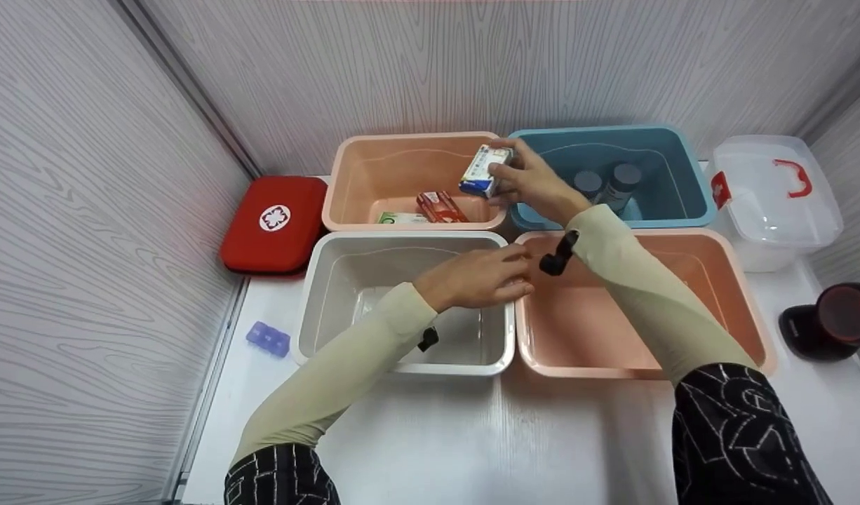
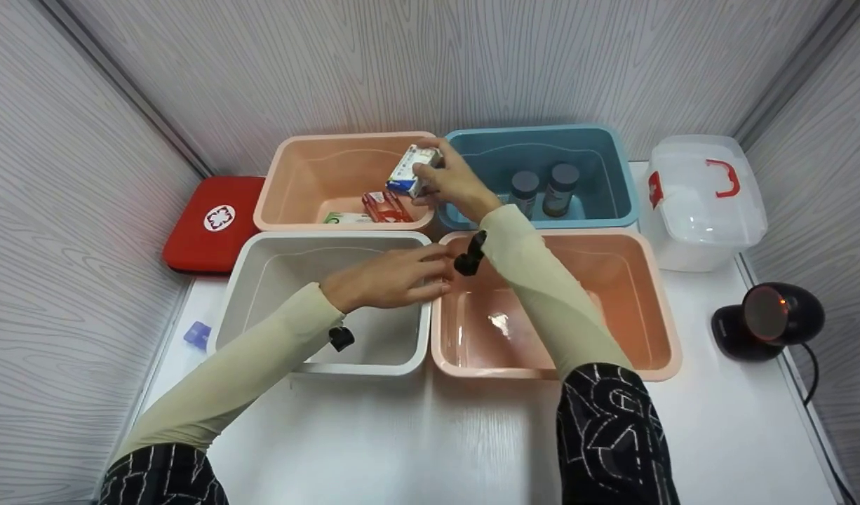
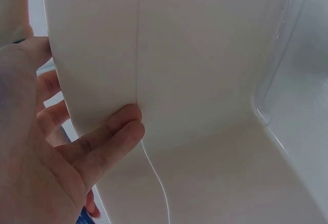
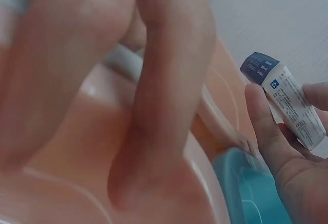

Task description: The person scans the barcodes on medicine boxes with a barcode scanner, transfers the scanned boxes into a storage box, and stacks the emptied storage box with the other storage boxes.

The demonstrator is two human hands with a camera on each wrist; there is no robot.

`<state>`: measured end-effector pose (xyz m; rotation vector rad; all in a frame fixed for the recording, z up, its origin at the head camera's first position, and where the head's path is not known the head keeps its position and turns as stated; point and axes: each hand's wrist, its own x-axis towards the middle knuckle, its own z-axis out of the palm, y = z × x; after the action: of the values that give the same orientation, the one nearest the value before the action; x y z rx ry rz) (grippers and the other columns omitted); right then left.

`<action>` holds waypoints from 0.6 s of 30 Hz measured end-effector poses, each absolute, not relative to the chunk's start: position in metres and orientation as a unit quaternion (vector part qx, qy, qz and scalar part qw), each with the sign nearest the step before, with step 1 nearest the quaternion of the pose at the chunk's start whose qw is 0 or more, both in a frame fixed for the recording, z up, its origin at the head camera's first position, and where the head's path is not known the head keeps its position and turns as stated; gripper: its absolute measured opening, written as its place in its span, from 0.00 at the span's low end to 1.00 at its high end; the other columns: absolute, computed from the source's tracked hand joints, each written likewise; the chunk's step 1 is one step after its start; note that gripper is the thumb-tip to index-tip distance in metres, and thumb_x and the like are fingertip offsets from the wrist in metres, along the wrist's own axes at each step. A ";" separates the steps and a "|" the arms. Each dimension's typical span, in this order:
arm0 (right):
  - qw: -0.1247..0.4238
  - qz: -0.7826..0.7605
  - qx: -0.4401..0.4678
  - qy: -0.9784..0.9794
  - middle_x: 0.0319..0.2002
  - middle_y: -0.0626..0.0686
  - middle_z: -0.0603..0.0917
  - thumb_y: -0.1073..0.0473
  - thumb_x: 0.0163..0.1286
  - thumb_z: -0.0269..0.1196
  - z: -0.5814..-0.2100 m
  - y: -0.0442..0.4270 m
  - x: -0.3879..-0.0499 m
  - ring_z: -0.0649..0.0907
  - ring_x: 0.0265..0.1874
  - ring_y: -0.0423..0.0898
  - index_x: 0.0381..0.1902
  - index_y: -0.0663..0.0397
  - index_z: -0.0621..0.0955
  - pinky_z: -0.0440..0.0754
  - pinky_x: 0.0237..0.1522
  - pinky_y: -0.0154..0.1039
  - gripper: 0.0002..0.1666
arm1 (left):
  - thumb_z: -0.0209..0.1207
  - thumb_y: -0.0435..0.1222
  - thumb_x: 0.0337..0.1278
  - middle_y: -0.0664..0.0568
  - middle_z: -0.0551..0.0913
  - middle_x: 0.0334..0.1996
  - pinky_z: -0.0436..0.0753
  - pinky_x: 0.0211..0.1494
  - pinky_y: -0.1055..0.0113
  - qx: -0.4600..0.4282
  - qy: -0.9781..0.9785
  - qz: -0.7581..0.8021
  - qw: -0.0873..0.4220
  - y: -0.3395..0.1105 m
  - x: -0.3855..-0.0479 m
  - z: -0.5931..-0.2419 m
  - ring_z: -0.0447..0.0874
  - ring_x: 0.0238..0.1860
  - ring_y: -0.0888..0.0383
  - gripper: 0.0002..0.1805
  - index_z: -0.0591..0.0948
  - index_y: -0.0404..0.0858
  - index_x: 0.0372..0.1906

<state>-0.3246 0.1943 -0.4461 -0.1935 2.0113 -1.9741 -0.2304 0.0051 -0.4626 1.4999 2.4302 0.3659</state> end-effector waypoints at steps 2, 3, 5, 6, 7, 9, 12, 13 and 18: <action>0.168 -0.683 -0.066 0.707 0.59 0.58 0.74 0.53 0.87 0.58 -0.445 0.186 -0.328 0.88 0.43 0.52 0.85 0.39 0.62 0.93 0.46 0.43 0.35 | 0.49 0.52 0.88 0.46 0.74 0.72 0.82 0.71 0.55 0.516 0.837 0.128 0.132 0.005 -0.230 -0.462 0.83 0.64 0.51 0.24 0.82 0.42 0.67; 0.171 -0.681 -0.066 0.709 0.59 0.58 0.73 0.53 0.87 0.58 -0.444 0.182 -0.330 0.87 0.43 0.52 0.84 0.38 0.62 0.93 0.47 0.44 0.34 | 0.50 0.52 0.87 0.46 0.74 0.72 0.82 0.71 0.54 0.515 0.837 0.129 0.133 0.005 -0.230 -0.462 0.83 0.63 0.50 0.24 0.82 0.41 0.67; 0.176 -0.678 -0.068 0.710 0.59 0.59 0.72 0.54 0.87 0.58 -0.444 0.176 -0.333 0.85 0.44 0.52 0.84 0.37 0.62 0.93 0.51 0.47 0.34 | 0.51 0.51 0.87 0.46 0.73 0.74 0.82 0.72 0.53 0.512 0.839 0.130 0.134 0.005 -0.230 -0.461 0.84 0.64 0.50 0.24 0.83 0.40 0.67; 0.178 -0.677 -0.071 0.710 0.61 0.60 0.72 0.55 0.87 0.57 -0.444 0.174 -0.334 0.85 0.46 0.53 0.85 0.37 0.61 0.92 0.55 0.50 0.35 | 0.51 0.51 0.87 0.46 0.72 0.77 0.81 0.73 0.53 0.510 0.840 0.130 0.135 0.006 -0.230 -0.461 0.83 0.65 0.49 0.23 0.83 0.40 0.67; 0.181 -0.677 -0.075 0.710 0.65 0.60 0.71 0.56 0.87 0.57 -0.444 0.172 -0.335 0.86 0.50 0.53 0.86 0.35 0.60 0.91 0.59 0.52 0.36 | 0.52 0.51 0.86 0.46 0.71 0.78 0.81 0.73 0.53 0.509 0.840 0.132 0.136 0.006 -0.230 -0.462 0.83 0.65 0.49 0.24 0.83 0.40 0.67; 0.187 -0.678 -0.086 0.706 0.73 0.60 0.68 0.58 0.87 0.57 -0.445 0.170 -0.338 0.85 0.59 0.56 0.88 0.32 0.57 0.85 0.67 0.57 0.40 | 0.52 0.52 0.86 0.47 0.68 0.81 0.80 0.75 0.53 0.507 0.841 0.133 0.134 0.006 -0.230 -0.462 0.83 0.67 0.49 0.24 0.84 0.41 0.66; 0.195 -0.681 -0.105 0.698 0.84 0.58 0.59 0.60 0.86 0.59 -0.447 0.171 -0.339 0.76 0.76 0.58 0.89 0.25 0.52 0.75 0.77 0.61 0.46 | 0.52 0.52 0.86 0.46 0.71 0.79 0.81 0.73 0.54 0.509 0.841 0.134 0.128 0.006 -0.230 -0.462 0.84 0.64 0.49 0.23 0.84 0.40 0.63; 0.194 -0.682 -0.111 0.696 0.86 0.57 0.57 0.60 0.85 0.60 -0.447 0.172 -0.339 0.73 0.79 0.58 0.89 0.24 0.52 0.72 0.79 0.61 0.47 | 0.52 0.52 0.86 0.46 0.72 0.76 0.81 0.73 0.54 0.511 0.840 0.135 0.127 0.006 -0.231 -0.462 0.85 0.63 0.49 0.23 0.84 0.40 0.63; 0.172 -0.675 -0.154 0.701 0.85 0.53 0.63 0.55 0.84 0.62 -0.451 0.188 -0.332 0.68 0.83 0.54 0.87 0.33 0.60 0.68 0.82 0.61 0.41 | 0.49 0.52 0.88 0.46 0.74 0.75 0.80 0.74 0.55 0.516 0.836 0.132 0.132 0.004 -0.230 -0.462 0.83 0.66 0.50 0.24 0.82 0.42 0.67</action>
<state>-0.3320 0.1876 -0.4511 -0.4380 1.9890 -1.9149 -0.2305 0.0037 -0.4623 1.4969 2.4267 0.3822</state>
